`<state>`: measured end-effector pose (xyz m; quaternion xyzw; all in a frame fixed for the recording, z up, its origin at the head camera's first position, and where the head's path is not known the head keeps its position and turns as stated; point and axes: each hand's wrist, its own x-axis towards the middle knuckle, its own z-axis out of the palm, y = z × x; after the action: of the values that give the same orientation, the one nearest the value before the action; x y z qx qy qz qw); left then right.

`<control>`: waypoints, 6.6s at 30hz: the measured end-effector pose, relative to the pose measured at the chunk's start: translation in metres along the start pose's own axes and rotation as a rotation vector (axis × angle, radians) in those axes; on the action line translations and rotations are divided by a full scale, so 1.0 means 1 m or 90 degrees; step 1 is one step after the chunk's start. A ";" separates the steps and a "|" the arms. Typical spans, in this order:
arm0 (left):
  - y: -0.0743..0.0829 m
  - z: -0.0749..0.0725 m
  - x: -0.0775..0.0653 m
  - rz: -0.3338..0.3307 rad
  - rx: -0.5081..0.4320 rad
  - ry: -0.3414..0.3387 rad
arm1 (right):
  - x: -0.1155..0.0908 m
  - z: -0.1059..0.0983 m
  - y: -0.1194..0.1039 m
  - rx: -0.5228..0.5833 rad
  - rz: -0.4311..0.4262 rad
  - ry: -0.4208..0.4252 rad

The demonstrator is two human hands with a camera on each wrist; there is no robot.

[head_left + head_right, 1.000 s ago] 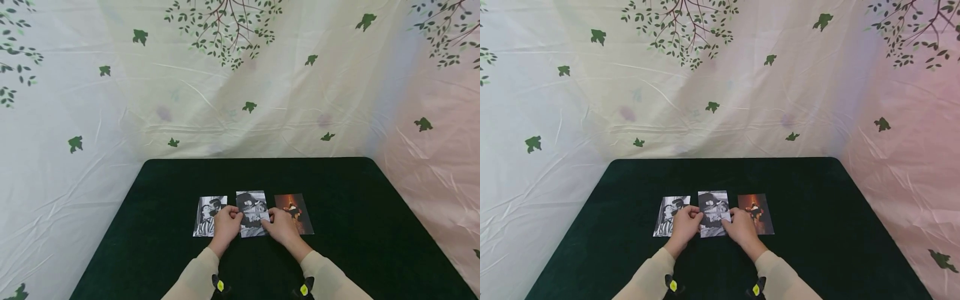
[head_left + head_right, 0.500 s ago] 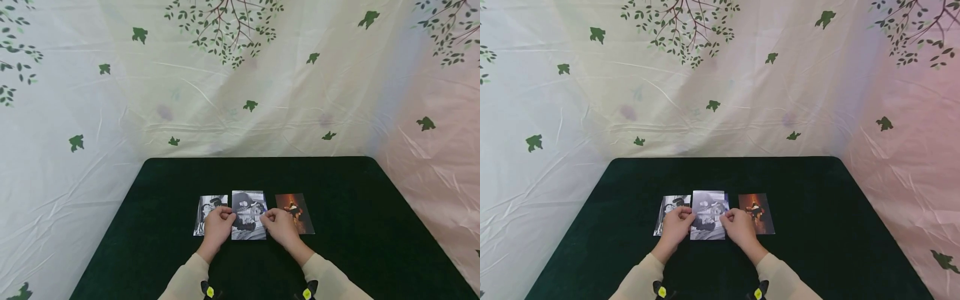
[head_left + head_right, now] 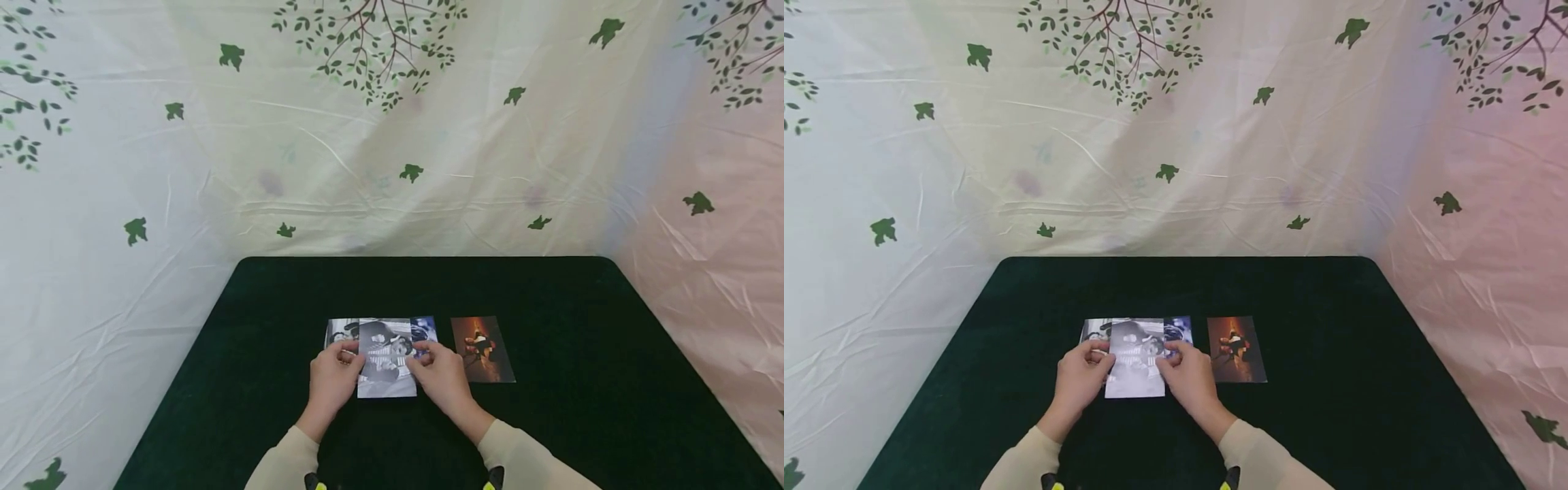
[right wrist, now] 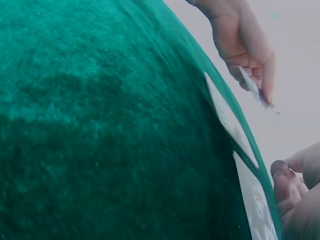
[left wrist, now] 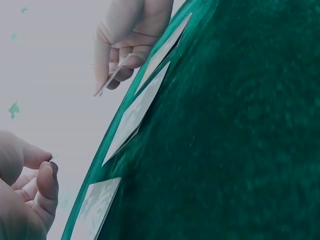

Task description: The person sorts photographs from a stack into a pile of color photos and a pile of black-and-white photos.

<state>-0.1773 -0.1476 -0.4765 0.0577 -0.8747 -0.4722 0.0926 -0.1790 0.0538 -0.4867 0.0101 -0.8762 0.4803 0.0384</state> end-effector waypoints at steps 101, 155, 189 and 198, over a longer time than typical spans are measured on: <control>-0.062 -0.034 0.047 -0.101 0.099 -0.017 | 0.035 0.077 -0.022 -0.060 -0.024 0.000; -0.066 -0.033 0.052 -0.101 0.083 0.023 | 0.044 0.072 -0.030 -0.004 -0.002 -0.043; 0.009 0.045 0.009 0.107 0.101 -0.142 | 0.036 -0.032 0.017 -0.256 0.038 -0.032; 0.010 0.048 0.008 0.104 0.119 -0.135 | 0.036 -0.015 0.022 -0.264 0.045 -0.035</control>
<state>-0.1956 -0.1041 -0.4928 -0.0556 -0.9216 -0.3828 0.0317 -0.2155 0.0790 -0.4938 -0.0157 -0.9567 0.2906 -0.0014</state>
